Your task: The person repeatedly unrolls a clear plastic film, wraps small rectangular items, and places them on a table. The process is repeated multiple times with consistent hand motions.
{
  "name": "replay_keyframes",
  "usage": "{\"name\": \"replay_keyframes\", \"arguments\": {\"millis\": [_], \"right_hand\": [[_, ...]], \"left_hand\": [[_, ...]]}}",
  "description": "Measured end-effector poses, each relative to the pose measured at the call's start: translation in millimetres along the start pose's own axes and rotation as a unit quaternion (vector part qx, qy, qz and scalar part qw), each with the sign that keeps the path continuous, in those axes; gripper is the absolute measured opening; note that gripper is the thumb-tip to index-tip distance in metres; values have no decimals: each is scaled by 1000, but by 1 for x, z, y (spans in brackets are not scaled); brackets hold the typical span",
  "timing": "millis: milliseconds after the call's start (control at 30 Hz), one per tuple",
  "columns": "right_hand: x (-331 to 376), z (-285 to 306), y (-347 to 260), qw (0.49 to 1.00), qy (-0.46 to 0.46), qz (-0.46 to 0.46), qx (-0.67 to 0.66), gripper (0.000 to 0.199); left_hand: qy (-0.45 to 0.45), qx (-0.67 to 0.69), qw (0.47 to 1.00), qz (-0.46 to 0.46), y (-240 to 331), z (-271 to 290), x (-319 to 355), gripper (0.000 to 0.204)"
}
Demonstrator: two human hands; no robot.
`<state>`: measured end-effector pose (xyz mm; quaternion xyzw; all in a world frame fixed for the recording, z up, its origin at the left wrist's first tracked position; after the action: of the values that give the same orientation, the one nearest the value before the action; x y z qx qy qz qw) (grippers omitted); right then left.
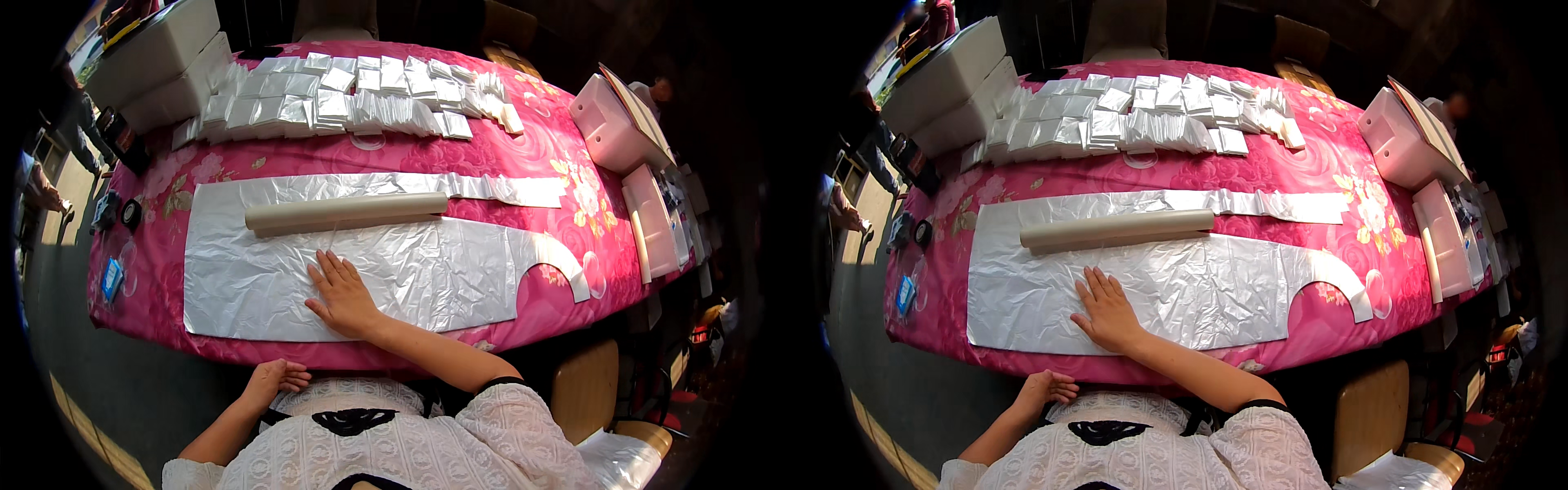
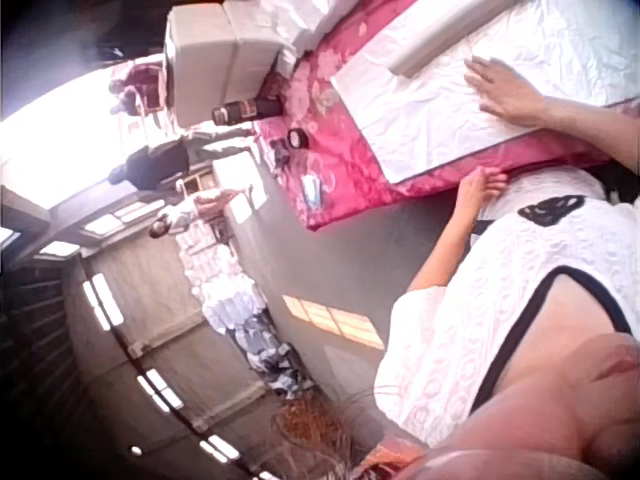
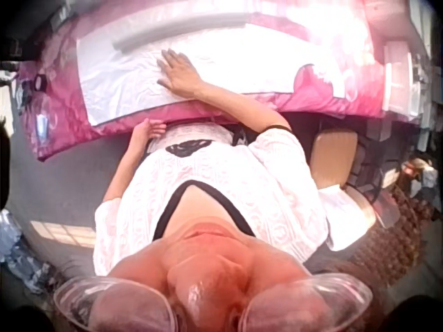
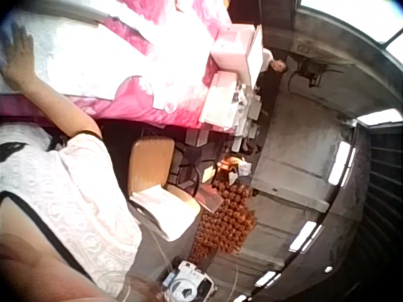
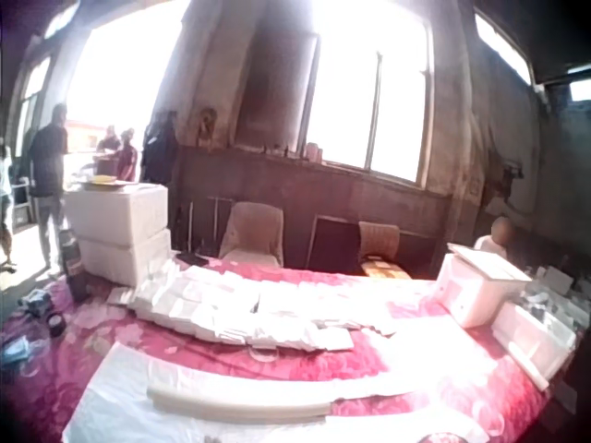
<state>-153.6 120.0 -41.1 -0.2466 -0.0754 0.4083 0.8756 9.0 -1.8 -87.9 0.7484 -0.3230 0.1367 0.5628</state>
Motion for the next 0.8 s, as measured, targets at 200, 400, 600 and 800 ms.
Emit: {"name": "replay_keyframes", "arguments": {"millis": [200,400,600,800], "right_hand": [[34,-47,-90,968,-118,83,-204,49],[39,-3,-61,969,-159,174,-79,17],[25,134,77,986,15,25,-162,11],[-30,244,334,861,328,-181,-345,20]], "left_hand": [[115,181,976,48,-33,-2,6,30],[101,-434,894,-55,68,-22,7,16],[136,-460,853,-205,119,-36,-15,31],[95,-473,842,-243,135,-44,-37,30]]}}
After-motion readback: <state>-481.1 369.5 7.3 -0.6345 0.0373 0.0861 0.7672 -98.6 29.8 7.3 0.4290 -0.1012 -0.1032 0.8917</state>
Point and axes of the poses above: each hand's wrist, its own x-axis away from the middle knuckle, its own z-axis out of the back of the hand, y = z × x, the point moved 7 cm from there along -x, towards the middle knuckle, and after that the axes turned 10 degrees about -y, right-handed, at the moved point
